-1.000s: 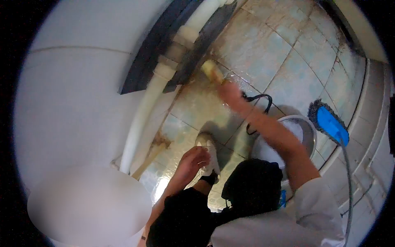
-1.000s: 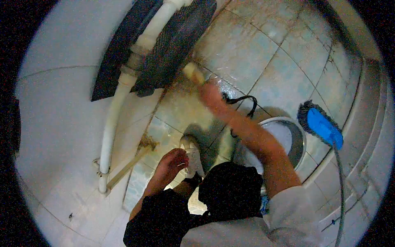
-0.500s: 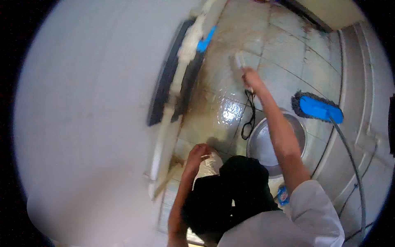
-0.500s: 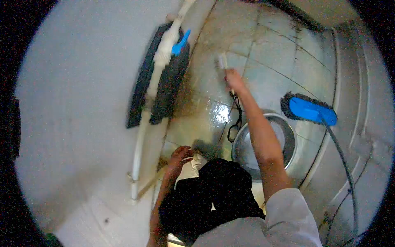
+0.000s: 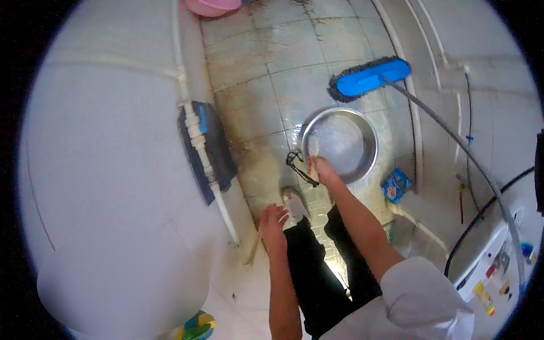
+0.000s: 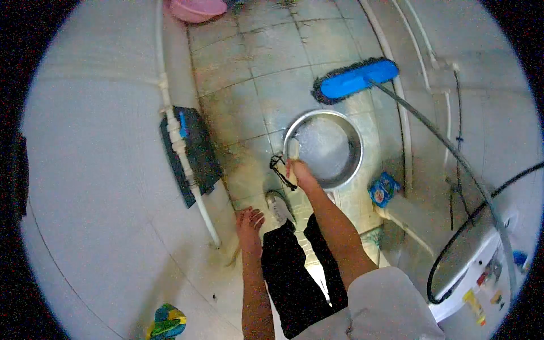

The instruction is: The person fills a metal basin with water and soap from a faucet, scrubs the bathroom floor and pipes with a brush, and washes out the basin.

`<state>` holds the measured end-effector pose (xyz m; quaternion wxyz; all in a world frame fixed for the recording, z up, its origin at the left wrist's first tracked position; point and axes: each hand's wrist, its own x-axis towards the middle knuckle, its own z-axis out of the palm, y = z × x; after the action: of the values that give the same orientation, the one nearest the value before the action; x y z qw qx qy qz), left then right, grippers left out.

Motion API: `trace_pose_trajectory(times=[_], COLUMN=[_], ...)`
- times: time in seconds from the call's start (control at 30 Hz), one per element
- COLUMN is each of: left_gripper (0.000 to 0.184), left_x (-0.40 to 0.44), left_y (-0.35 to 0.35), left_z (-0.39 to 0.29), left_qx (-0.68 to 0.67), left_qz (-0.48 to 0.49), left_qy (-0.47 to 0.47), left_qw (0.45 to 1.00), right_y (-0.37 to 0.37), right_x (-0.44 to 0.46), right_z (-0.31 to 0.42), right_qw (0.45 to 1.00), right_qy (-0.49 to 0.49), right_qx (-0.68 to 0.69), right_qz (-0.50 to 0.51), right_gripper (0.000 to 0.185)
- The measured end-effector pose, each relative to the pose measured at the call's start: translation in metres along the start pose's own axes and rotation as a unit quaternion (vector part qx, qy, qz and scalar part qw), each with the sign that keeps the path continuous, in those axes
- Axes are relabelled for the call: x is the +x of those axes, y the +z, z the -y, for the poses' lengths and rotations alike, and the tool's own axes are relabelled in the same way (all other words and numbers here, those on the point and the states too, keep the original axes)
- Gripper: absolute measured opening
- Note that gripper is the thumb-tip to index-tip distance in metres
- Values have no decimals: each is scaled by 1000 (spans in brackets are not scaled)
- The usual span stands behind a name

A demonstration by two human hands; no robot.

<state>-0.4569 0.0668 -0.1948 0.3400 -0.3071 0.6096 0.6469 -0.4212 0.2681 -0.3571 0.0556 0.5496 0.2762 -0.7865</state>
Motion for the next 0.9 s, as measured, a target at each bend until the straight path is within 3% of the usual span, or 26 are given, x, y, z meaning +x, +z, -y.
trace_pose_trajectory(times=[0.07,0.17,0.2,0.23,0.3,0.33,0.37,0.47,0.53,0.57,0.63,0.73,0.83,0.9], left_gripper=[27,29,31,34,35,35,35,38,40,40,41,43,45,46], left_x=[-14,-30,-34,-42,-59,-69,-77,-88,-94,-102,-115,-145,-177,-220], left_y=[16,26,29,32,35,35,38,32,28,26,30,38,41,48], left_z=[10,36,40,40,36,35,36,33,32,32,31,28,35,31], left_qx=[13,26,29,23,49,53,64,73,63,75,64,106,114,132], left_qz=[18,33,40,44,73,84,100,60,45,52,74,93,68,84], left_qy=[-28,-78,-105,-116,-131,-129,-137,-184,-192,-195,-187,-173,-162,-163], left_qw=[999,996,993,992,988,987,983,978,978,977,977,975,978,974], right_y=[-51,-123,-128,-130,-141,-135,-100,-86,-68,-60,-41,-35,-46,-51], right_x=[26,68,51,42,25,7,-65,-110,-146,-174,-232,-261,-319,-395], right_z=[-40,-97,-82,-83,-102,-98,-46,-61,-66,-65,-50,-81,-91,-66], right_qw=[994,994,984,969,888,884,870,859,930,929,962,971,941,878], right_qy=[34,46,55,-2,-134,-173,-113,-134,-110,-108,-73,-89,-229,-295], right_qx=[-24,18,-78,-75,-273,-257,-305,-286,-144,-133,-107,-62,-101,-287], right_qz=[-97,-96,-152,-235,-345,-349,-370,-402,-319,-328,-240,-212,-229,-245], right_gripper=[16,12,14,19,26,31,35,31,29,29,25,30,35,44])
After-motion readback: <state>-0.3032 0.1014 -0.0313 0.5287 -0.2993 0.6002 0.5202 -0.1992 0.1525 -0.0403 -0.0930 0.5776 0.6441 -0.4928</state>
